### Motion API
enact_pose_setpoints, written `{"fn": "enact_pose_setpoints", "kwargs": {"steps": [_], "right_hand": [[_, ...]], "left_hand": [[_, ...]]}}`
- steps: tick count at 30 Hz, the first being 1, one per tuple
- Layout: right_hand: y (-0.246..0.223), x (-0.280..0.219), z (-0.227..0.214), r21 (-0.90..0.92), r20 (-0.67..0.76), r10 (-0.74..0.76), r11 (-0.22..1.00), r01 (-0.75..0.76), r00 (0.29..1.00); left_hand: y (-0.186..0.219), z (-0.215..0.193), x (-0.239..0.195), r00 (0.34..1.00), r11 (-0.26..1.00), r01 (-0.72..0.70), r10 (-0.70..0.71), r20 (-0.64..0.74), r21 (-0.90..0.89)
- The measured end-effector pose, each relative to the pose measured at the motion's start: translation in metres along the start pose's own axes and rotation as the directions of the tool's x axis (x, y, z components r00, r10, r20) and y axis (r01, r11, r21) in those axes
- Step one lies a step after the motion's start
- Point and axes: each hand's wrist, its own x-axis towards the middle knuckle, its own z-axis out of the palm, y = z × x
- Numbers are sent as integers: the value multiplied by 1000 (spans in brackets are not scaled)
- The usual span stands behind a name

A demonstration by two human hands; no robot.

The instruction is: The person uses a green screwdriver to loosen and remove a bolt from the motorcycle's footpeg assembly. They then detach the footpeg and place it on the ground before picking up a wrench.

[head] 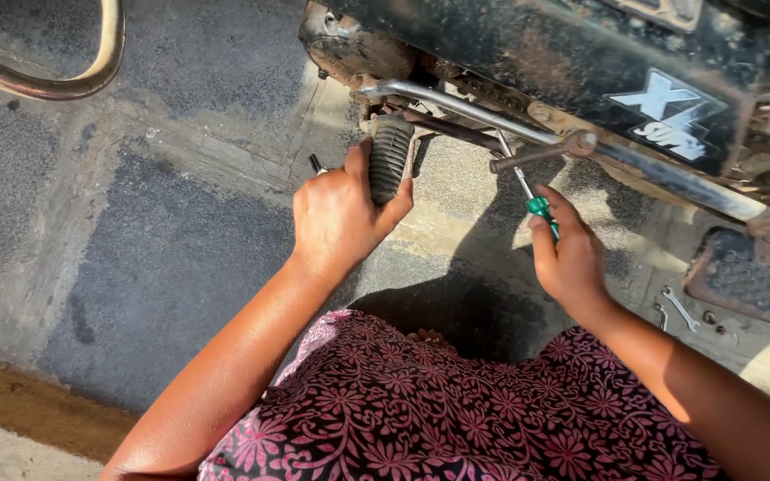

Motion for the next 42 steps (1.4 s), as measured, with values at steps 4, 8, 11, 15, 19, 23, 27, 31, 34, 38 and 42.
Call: {"fn": "enact_pose_setpoints", "kwargs": {"steps": [4,8,11,15,19,23,27,31,34,38,42], "right_hand": [[-22,3,35,491,-4,240,846,-207,971],[-55,20,63,793,30,405,547,-268,914],[-71,30,72,871,-14,439,447,-205,898],[-80,39,74,889,-67,462,430,-158,884],[-82,35,85,892,-71,501,419,-170,862],[-90,36,86,885,-76,526,427,-185,847],[-99,40,84,889,-71,547,414,-196,834],[-100,40,90,889,-88,563,417,-190,821],[-110,42,91,892,-86,588,406,-201,805],[-111,43,94,888,-85,585,412,-205,806],[-109,33,97,876,-100,555,443,-192,826]], "left_hand": [[-2,-2,-2,1000,1000,-9,10,-16,26],[-4,2,-4,999,1000,-20,20,-44,-2],[-8,1,-2,1000,1000,27,-27,12,-16],[-12,8,0,998,999,-14,11,-62,-43],[-15,11,0,997,999,-14,11,-74,-42],[-19,12,-1,997,998,-12,7,-76,-65],[-23,12,-2,993,996,-42,33,-113,-76],[-25,12,-2,994,997,-51,44,-102,-63],[-27,11,-1,991,995,-56,45,-125,-82],[-31,19,-4,990,996,-49,37,-138,-81],[-34,24,-9,986,996,-62,52,-157,-61]]}}
